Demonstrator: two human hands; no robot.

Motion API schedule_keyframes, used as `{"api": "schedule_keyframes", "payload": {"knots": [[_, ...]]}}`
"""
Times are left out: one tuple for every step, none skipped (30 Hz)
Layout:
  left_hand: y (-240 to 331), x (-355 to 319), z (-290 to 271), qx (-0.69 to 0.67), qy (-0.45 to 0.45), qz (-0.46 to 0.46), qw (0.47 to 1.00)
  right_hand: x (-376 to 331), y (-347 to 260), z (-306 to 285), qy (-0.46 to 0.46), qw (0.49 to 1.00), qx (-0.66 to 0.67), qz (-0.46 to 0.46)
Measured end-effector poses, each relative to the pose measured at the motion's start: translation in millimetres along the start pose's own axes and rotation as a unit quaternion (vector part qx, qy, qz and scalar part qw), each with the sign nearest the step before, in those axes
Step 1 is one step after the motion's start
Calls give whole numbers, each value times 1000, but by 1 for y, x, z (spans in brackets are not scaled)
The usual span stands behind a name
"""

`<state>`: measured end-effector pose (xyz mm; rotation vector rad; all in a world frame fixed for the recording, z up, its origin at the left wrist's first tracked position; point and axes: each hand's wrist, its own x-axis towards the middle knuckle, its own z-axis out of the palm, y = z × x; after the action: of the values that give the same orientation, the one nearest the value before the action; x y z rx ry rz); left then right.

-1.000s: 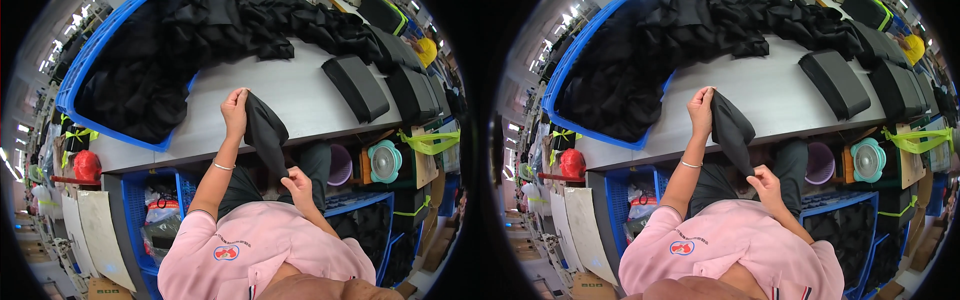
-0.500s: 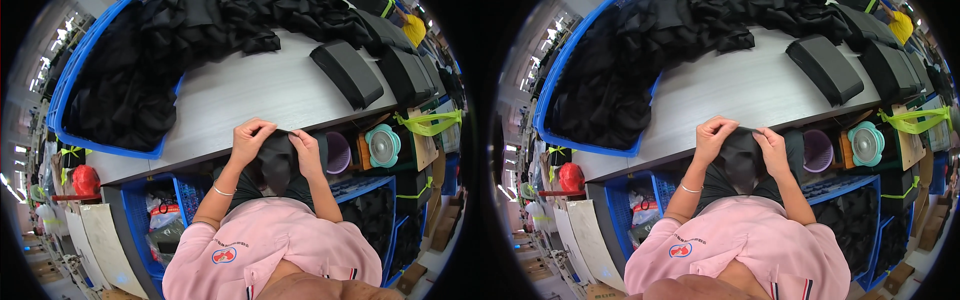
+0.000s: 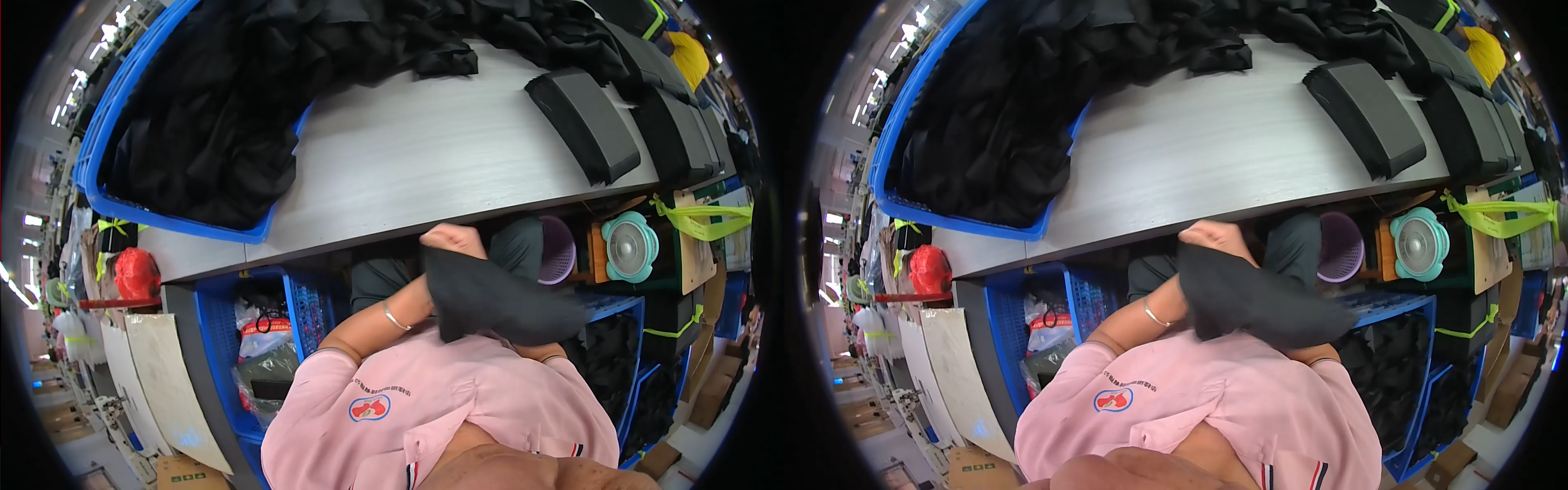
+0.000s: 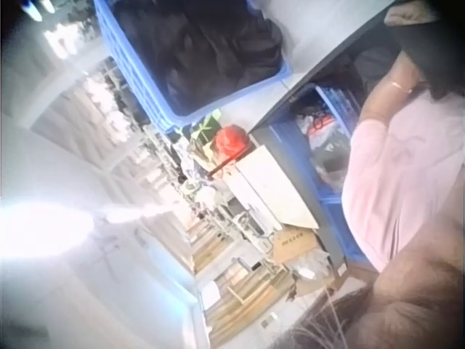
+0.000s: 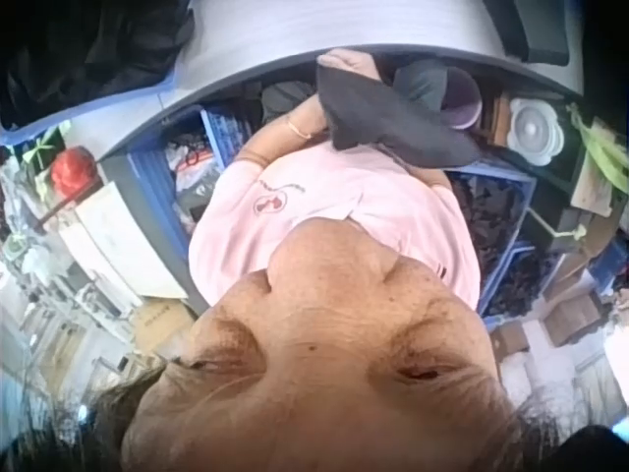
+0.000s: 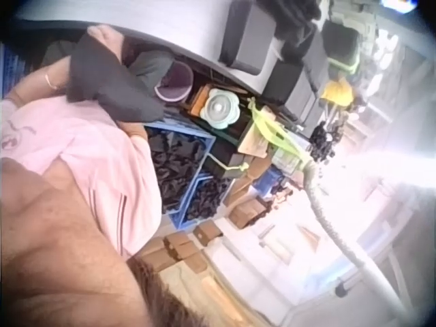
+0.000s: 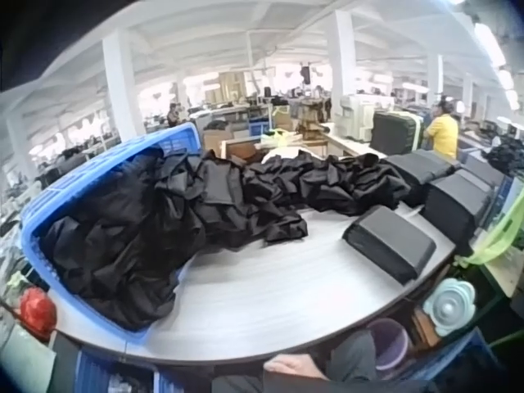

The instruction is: Inspecting and sorting black fabric components at a manufacturing workstation.

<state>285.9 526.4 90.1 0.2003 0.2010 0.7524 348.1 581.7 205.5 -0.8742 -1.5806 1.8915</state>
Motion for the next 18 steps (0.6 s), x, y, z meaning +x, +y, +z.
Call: {"api": "schedule_keyframes", "payload": {"knots": [[5, 3, 16, -4, -1, -11, 1000, 2, 22, 10, 2, 998, -57, -1], [5, 28, 43, 5, -21, 12, 1000, 0, 47, 24, -60, 997, -29, 47], [10, 26, 66, 14, -44, 27, 999, 0, 77, 30, -112, 989, 0, 95], [37, 14, 87, 27, -68, 41, 996, 7, 103, 25, -109, 990, 2, 94], [39, 49, 114, 36, -92, 62, 993, 13, 133, 21, -53, 998, 2, 24], [79, 45, 130, 41, -118, 72, 990, 10, 168, 12, 15, 999, 5, -42], [80, 41, 154, 46, -141, 78, 986, 4, 195, 6, 86, 990, 9, -109], [78, 41, 156, 36, -146, 60, 987, -6, 218, -5, 164, 971, 5, -172], [79, 37, 160, 51, -114, 81, 989, -16, 228, -10, 230, 944, 4, -235], [83, 20, 155, 70, -70, 127, 987, -30, 161, -50, 211, 950, 11, -229], [83, 16, 153, 87, -42, 153, 983, -39, 76, -29, 102, 987, 39, 119], [83, 16, 158, 109, -17, 173, 979, -45, 50, -37, 173, 981, 49, 75], [82, 17, 158, 128, 9, 192, 973, -52, 35, -43, 243, 968, 60, 33], [83, 15, 160, 148, 39, 215, 965, -54, 14, -42, 290, 954, 26, -65], [84, 13, 160, 167, 69, 239, 954, -56, -10, -41, 319, 942, -21, -100], [85, 10, 160, 187, 97, 262, 942, -54, -26, -41, 330, 931, -71, -140], [86, 9, 159, 207, 125, 283, 928, -51, -35, -42, 341, 915, -120, -179], [88, 7, 159, 227, 152, 302, 913, -47, -41, -46, 349, 912, -121, -177]]}}
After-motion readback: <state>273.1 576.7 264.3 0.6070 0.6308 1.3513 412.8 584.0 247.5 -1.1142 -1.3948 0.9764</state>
